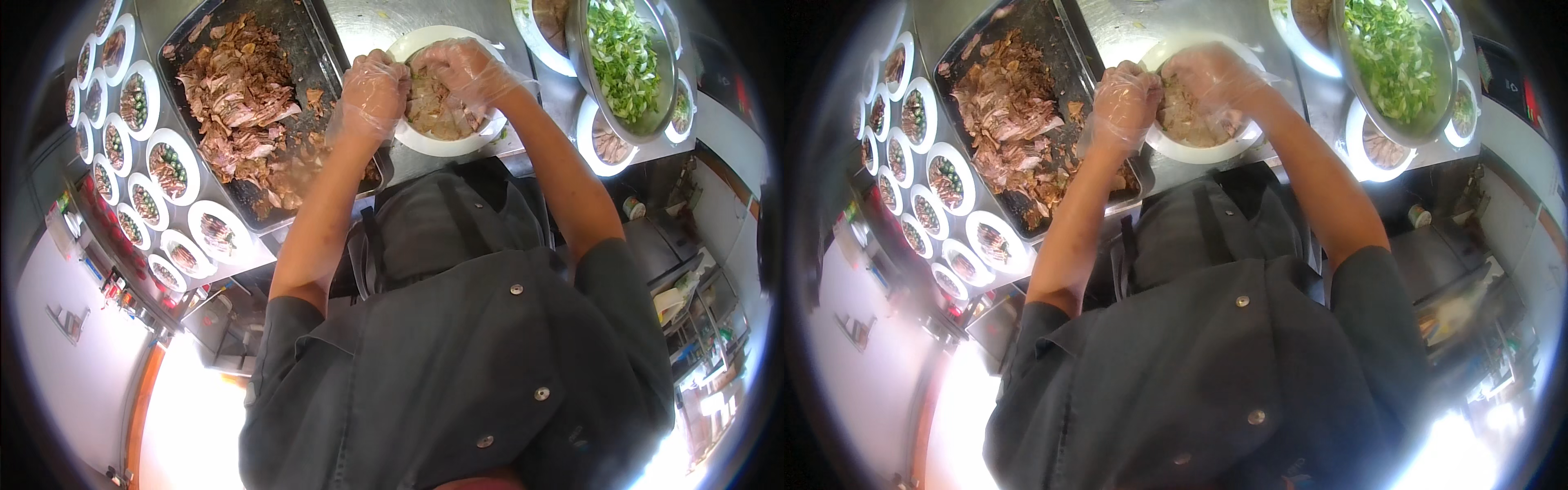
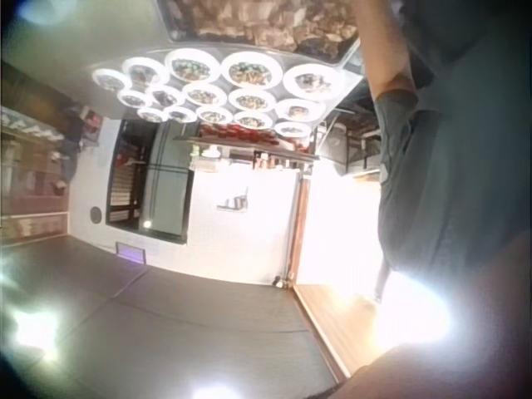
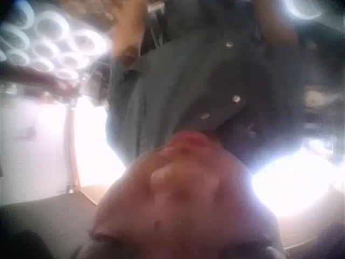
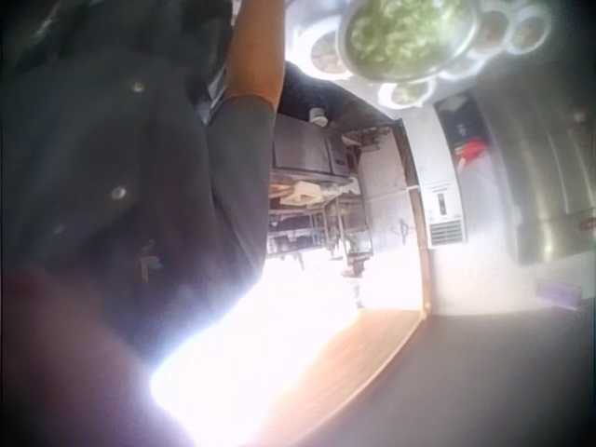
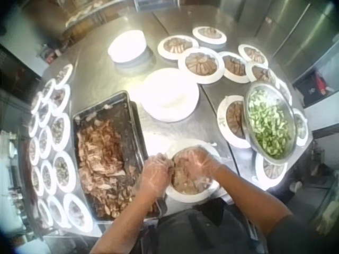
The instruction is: The person assembles food by placing cooked meat and chopped green vegetables into small bowls. They use their gloved hands to arrange the ingredients and occasionally move the bowls on the stainless steel counter.
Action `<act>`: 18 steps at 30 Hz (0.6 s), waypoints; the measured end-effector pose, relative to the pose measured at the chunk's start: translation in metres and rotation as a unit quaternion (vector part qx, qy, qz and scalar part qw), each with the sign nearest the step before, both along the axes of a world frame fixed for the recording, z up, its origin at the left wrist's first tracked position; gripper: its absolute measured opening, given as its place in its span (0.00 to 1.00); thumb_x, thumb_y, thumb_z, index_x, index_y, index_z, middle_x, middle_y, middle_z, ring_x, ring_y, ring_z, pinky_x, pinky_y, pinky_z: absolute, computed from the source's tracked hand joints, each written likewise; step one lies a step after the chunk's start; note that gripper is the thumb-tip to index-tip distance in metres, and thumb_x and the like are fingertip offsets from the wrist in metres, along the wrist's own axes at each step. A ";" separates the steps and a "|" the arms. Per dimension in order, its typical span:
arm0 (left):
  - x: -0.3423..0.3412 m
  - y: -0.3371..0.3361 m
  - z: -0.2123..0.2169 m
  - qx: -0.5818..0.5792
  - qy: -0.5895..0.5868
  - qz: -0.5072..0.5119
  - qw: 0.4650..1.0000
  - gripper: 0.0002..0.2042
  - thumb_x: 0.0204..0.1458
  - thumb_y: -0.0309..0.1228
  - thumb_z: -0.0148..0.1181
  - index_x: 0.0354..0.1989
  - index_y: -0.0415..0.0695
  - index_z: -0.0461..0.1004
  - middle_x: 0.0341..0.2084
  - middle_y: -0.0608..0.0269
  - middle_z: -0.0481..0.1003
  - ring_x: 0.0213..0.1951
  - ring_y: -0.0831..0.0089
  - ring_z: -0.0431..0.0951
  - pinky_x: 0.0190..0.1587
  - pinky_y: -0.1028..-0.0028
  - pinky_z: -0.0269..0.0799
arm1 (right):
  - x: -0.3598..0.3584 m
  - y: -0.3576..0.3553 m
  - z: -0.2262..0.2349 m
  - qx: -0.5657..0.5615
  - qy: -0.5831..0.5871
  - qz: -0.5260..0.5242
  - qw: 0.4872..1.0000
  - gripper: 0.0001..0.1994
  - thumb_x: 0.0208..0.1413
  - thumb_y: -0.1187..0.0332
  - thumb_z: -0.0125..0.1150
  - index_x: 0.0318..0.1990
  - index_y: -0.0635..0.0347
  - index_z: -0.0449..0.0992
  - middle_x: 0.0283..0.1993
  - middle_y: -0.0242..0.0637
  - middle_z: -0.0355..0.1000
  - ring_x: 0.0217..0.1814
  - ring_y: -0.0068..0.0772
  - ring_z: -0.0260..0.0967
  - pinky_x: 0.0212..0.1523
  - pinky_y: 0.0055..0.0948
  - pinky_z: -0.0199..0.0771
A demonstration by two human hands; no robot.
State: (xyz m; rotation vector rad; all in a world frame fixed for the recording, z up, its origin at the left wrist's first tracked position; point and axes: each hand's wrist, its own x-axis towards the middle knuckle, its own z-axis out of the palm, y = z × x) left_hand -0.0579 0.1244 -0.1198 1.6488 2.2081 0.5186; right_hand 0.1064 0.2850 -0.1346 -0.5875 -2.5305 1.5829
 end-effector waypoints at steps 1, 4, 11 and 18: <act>0.002 0.000 0.002 0.011 -0.013 0.018 1.000 0.07 0.58 0.31 0.71 0.44 0.48 0.88 0.44 0.53 0.82 0.49 0.50 0.82 0.53 0.54 0.79 | 0.003 0.002 -0.003 -0.013 0.004 -0.006 1.000 0.13 0.68 0.67 0.60 0.53 0.58 0.86 0.51 0.52 0.84 0.54 0.54 0.82 0.59 0.43 0.81; 0.006 -0.001 0.008 0.043 -0.049 0.069 0.996 0.08 0.60 0.29 0.69 0.45 0.47 0.88 0.42 0.52 0.83 0.46 0.49 0.84 0.51 0.55 0.80 | 0.000 0.005 0.025 0.017 -0.051 -0.031 0.998 0.14 0.70 0.63 0.59 0.53 0.60 0.86 0.52 0.52 0.84 0.55 0.54 0.82 0.60 0.43 0.80; 0.014 -0.003 -0.001 0.024 -0.122 0.042 0.991 0.10 0.65 0.30 0.65 0.52 0.46 0.86 0.47 0.51 0.85 0.48 0.50 0.86 0.54 0.60 0.82 | 0.016 0.000 0.013 0.181 -0.016 -0.047 0.982 0.16 0.71 0.60 0.59 0.53 0.63 0.85 0.53 0.53 0.84 0.54 0.56 0.82 0.59 0.45 0.80; 0.028 -0.030 0.019 -0.071 -0.148 0.079 0.983 0.13 0.66 0.37 0.65 0.55 0.49 0.84 0.46 0.50 0.85 0.50 0.49 0.85 0.51 0.55 0.82 | 0.035 -0.004 -0.027 0.305 -0.047 -0.117 0.944 0.15 0.68 0.61 0.61 0.50 0.63 0.86 0.50 0.55 0.83 0.54 0.58 0.82 0.58 0.47 0.80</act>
